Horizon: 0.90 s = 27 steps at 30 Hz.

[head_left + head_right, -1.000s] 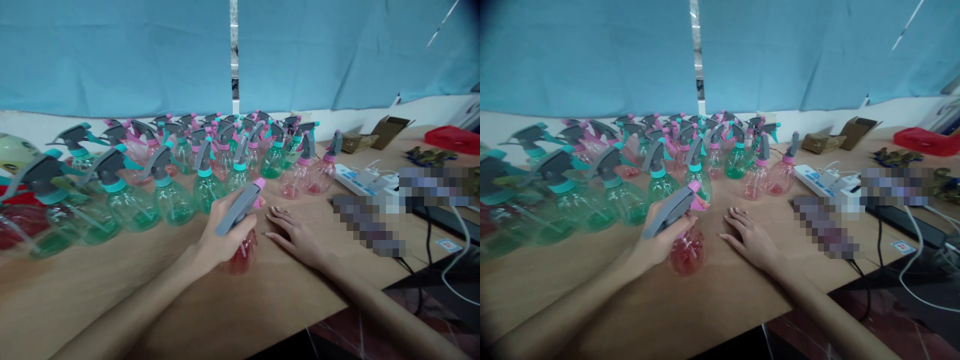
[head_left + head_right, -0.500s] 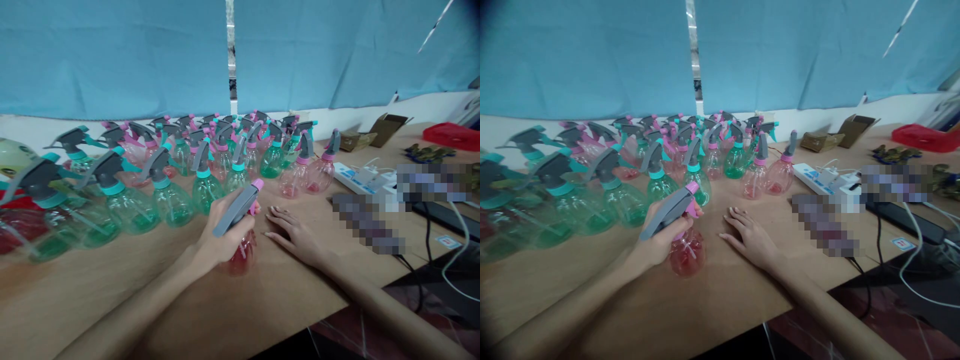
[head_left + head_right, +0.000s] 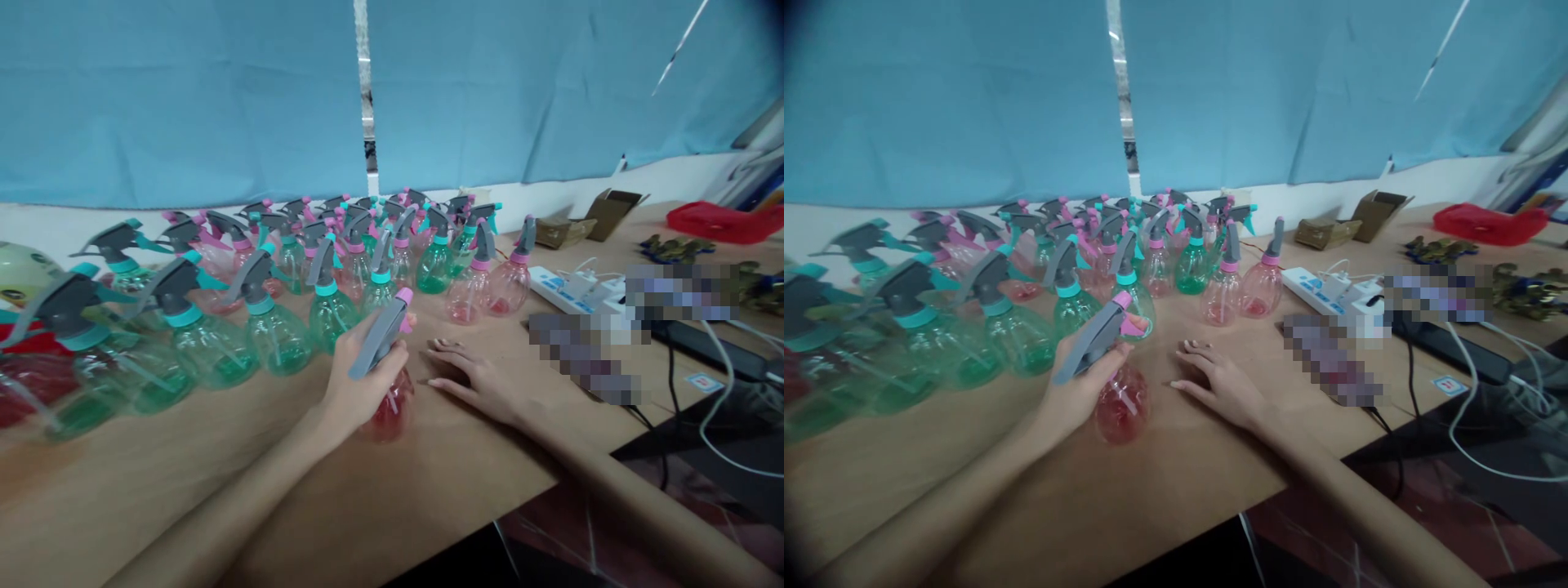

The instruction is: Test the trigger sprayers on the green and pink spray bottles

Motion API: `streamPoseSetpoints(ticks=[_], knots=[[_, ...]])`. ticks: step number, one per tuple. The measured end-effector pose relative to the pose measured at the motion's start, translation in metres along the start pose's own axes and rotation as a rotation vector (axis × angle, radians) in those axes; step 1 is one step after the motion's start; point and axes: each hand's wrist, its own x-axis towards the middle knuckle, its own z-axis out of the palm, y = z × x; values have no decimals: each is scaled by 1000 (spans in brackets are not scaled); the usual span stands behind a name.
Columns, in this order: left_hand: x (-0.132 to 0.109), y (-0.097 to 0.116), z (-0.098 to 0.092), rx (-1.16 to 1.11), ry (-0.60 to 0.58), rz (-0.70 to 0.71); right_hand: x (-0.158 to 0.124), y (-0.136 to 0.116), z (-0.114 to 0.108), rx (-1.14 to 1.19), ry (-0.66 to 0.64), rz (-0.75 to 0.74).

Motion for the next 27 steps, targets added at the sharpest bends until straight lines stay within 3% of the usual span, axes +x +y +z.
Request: streamPoseSetpoints(ticks=[6,12,19,27], knots=[[2,0,9,-9,50,19,-10,-37,-21,147,-22,36],[15,4,39,-45,44,64,-9,-63,-31,105,74,-19],[41,8,72,-22,5,87,4,-52,-39,8,148,77],[59,4,68,79,-65,76,30,-29,-52,-50,132,3]])
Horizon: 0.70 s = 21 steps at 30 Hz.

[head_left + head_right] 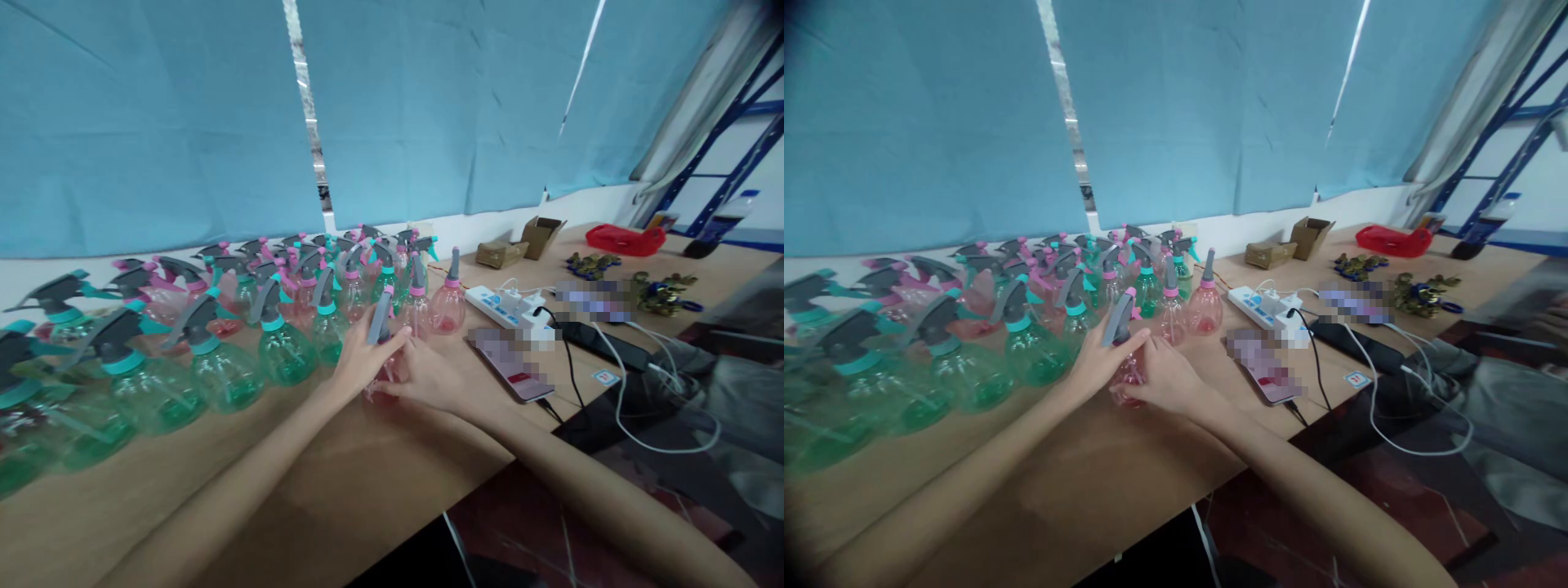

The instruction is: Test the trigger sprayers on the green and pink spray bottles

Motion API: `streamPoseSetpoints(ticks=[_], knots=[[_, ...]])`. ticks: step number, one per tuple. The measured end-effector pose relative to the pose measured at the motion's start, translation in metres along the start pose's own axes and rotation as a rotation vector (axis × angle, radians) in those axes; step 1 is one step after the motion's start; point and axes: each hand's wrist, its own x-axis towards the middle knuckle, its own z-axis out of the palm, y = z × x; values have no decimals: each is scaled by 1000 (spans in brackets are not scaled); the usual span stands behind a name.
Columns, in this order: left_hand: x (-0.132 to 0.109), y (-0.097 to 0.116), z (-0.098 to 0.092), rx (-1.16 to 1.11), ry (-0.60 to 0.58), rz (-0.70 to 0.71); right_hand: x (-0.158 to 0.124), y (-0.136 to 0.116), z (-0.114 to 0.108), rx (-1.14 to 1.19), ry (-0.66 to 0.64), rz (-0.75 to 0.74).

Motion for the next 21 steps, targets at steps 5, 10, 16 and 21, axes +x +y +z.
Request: streamPoseSetpoints(ticks=[5,10,16,21], knots=[[-19,-15,-14,27,6,-18,23,10,6,-113,0,90],[-53,-34,-31,78,68,-115,45,9,7,-212,20,178],[-83,-41,-38,86,-36,-192,66,9,8,-328,18,232],[-89,-43,-34,91,-87,-228,77,11,12,-359,21,266]])
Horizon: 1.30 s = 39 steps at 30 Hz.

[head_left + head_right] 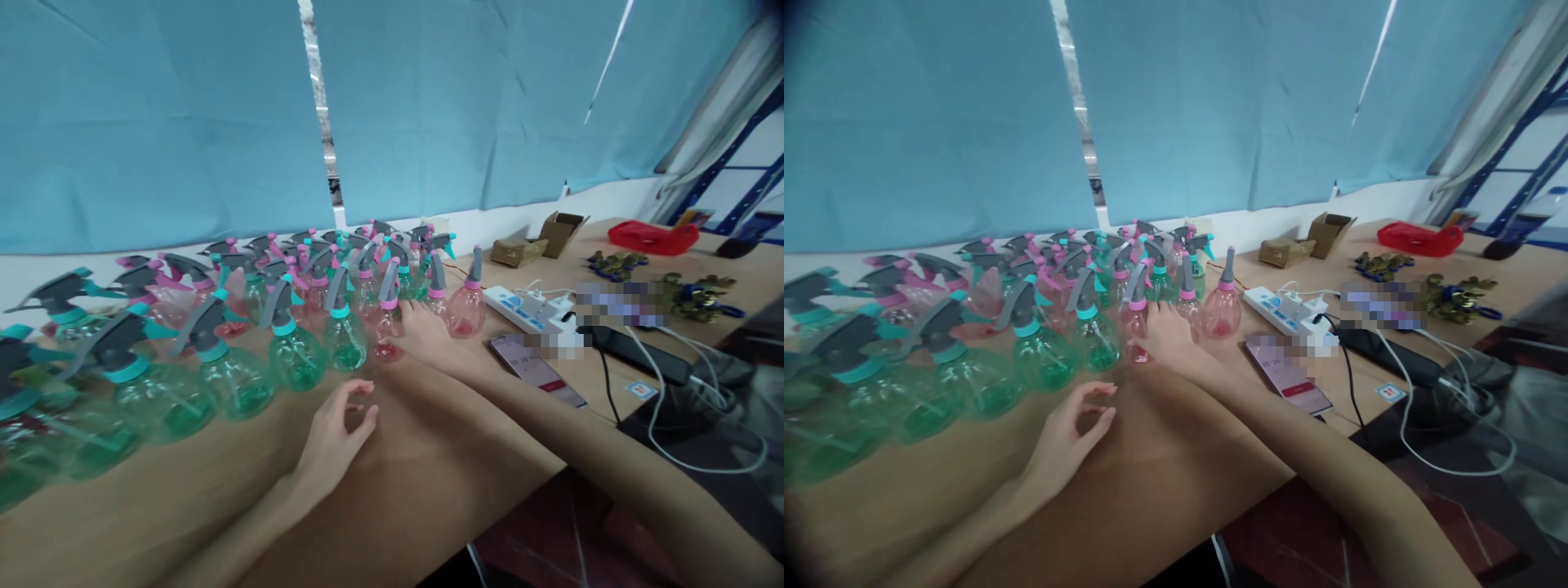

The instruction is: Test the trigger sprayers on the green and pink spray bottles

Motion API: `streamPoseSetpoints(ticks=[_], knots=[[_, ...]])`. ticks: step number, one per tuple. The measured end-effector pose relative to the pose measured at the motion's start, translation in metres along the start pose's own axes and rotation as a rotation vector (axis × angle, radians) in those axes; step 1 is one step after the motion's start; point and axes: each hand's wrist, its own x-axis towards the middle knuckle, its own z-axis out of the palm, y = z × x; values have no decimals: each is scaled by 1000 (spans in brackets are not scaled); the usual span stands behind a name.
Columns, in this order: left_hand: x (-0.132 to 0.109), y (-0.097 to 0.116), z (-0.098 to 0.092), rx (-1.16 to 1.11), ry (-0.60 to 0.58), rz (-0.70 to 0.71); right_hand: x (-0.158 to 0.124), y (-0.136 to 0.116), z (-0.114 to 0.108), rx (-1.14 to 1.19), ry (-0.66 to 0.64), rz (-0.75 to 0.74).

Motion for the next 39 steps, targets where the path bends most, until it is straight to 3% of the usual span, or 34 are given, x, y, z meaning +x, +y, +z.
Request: streamPoseSetpoints(ticks=[8,14,20,27,31,35,39], knots=[[6,-11,6,-7,-37,27,-7,5,-3,47,70,-21],[17,-13,10,-45,-26,74,-36,56,-28,195,200,18],[20,-2,22,-60,-61,70,-30,98,-17,335,358,58],[20,8,30,-74,-62,74,2,83,2,408,323,-14],[23,15,33,-105,-52,73,12,79,11,423,349,37],[26,25,36,-134,-61,48,8,79,13,395,344,54],[35,35,39,-195,-47,30,-17,79,4,385,330,-3]])
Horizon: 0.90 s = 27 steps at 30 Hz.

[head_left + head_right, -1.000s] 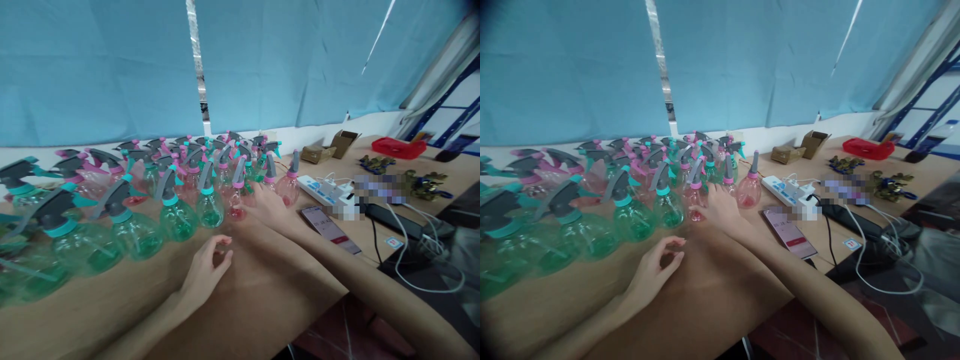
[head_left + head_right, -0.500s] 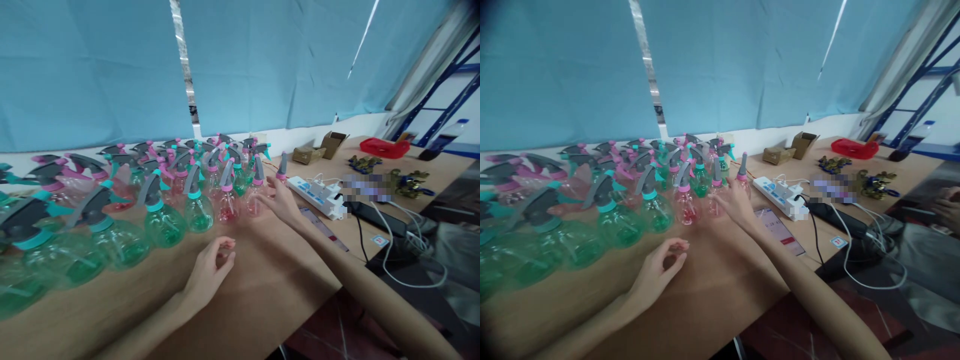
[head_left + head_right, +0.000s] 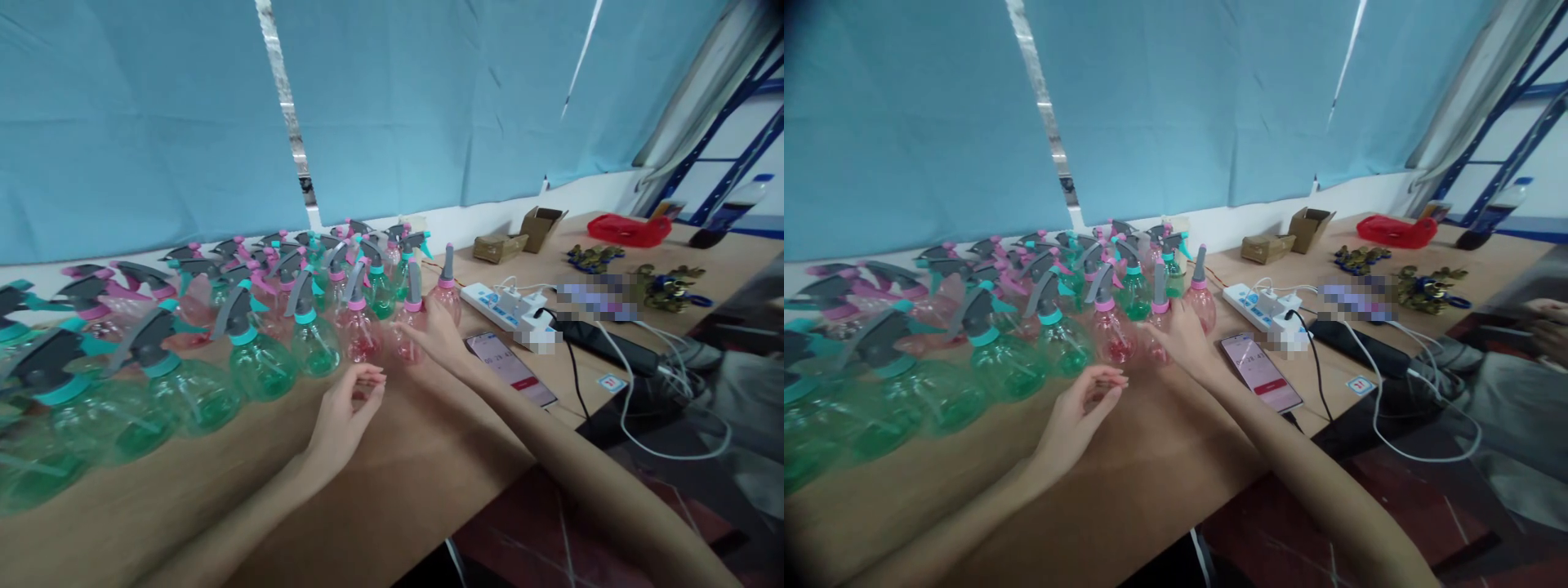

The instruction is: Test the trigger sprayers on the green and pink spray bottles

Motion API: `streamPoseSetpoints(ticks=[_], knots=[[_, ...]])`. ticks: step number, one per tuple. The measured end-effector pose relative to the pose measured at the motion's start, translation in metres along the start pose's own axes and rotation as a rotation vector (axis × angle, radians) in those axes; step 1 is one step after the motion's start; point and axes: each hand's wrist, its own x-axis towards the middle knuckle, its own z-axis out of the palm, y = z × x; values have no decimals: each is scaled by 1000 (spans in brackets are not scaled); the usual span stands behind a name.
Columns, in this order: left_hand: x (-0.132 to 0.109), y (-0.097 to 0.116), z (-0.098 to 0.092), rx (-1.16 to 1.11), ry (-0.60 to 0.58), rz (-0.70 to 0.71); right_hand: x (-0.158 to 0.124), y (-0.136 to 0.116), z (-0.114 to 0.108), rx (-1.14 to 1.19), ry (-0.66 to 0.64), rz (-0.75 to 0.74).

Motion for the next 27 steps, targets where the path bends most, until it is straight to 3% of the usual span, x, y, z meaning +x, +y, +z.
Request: streamPoseSetpoints(ticks=[5,8,13,17,22,27], knots=[[15,12,1,-82,91,60,-42,-22,-21,6,-35,-35],[21,22,-2,-47,68,94,-65,-42,-23,30,-62,-33],[20,33,-12,10,1,145,-85,-77,-3,201,-93,-11],[13,32,-32,10,25,158,-91,-105,16,199,-159,-134],[4,21,-66,115,36,173,-95,-134,39,188,-200,-161],[-4,1,-89,13,114,160,-91,-141,56,290,-392,-229]])
